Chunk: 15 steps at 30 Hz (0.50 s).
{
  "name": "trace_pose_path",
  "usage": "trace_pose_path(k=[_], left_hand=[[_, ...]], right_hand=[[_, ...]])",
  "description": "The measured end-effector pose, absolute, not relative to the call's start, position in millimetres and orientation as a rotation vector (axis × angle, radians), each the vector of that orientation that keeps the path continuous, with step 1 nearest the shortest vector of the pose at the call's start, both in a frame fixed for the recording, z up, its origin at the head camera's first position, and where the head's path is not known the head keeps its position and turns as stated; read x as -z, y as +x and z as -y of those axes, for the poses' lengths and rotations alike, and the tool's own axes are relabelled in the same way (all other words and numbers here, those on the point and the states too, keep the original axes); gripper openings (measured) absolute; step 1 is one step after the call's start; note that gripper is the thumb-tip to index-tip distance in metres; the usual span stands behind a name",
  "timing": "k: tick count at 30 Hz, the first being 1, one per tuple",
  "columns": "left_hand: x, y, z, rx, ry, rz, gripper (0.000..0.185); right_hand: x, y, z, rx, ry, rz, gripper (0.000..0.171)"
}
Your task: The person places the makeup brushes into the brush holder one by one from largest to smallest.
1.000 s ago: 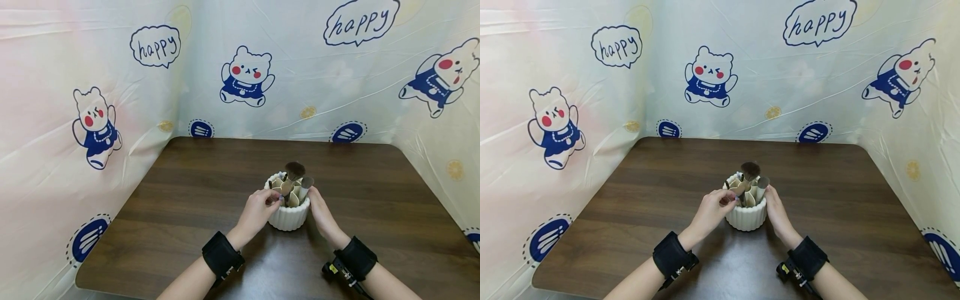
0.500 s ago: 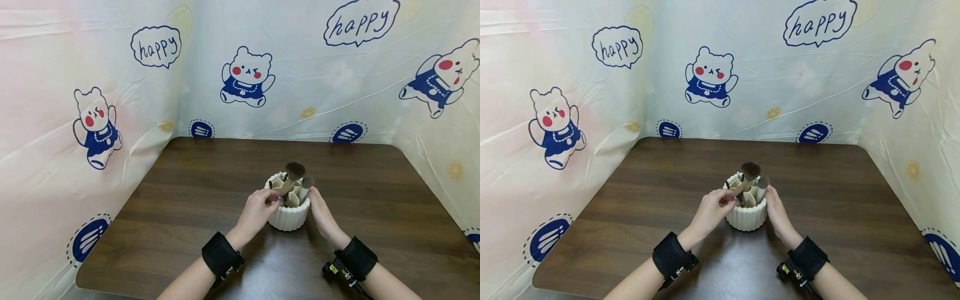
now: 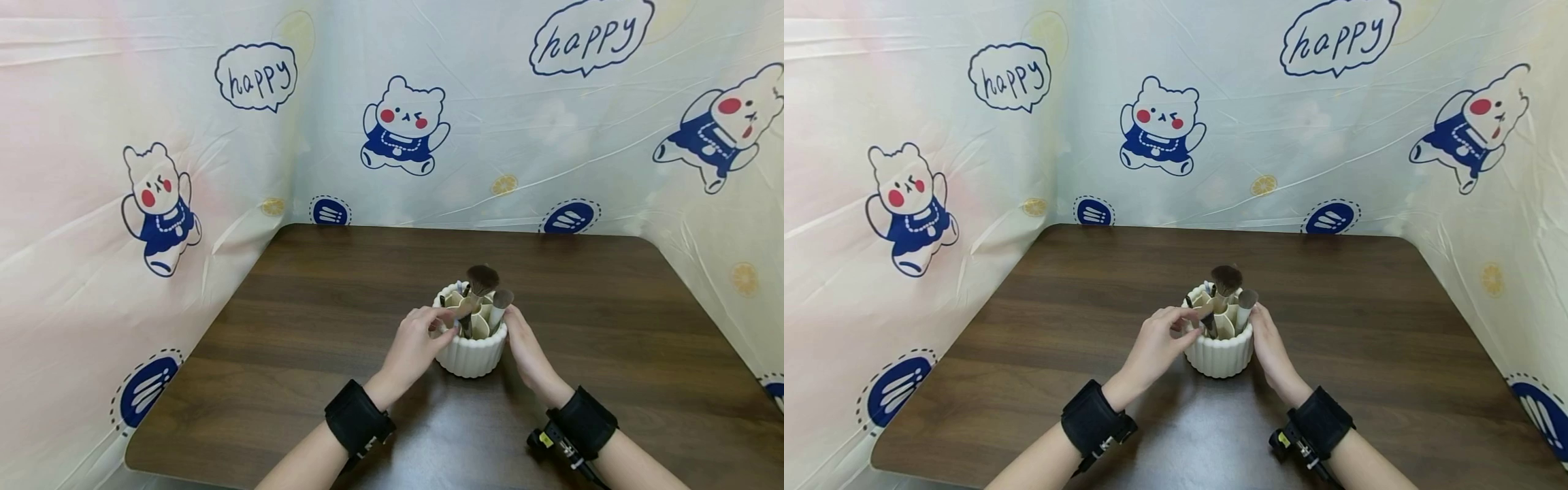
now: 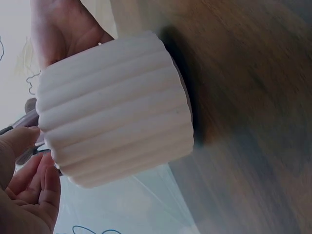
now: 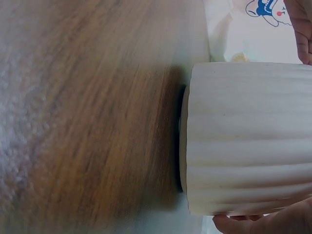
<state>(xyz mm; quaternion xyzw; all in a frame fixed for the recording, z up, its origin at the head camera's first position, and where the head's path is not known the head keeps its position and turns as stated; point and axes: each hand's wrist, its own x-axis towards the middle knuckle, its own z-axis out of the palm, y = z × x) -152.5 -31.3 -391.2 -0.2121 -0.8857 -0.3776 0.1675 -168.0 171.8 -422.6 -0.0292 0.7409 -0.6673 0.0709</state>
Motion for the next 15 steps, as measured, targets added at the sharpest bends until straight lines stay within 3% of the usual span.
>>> trace_pose_path(k=[5, 15], left_hand=[[390, -152, 38, 0.946, -0.588, 2.462, 0.033], [387, -166, 62, 0.651, -0.473, 2.224, 0.018]], right_hand=[[420, -168, -175, 1.981, -0.097, -2.221, 0.057], [416, -171, -186, 1.688, -0.223, -2.507, 0.06]])
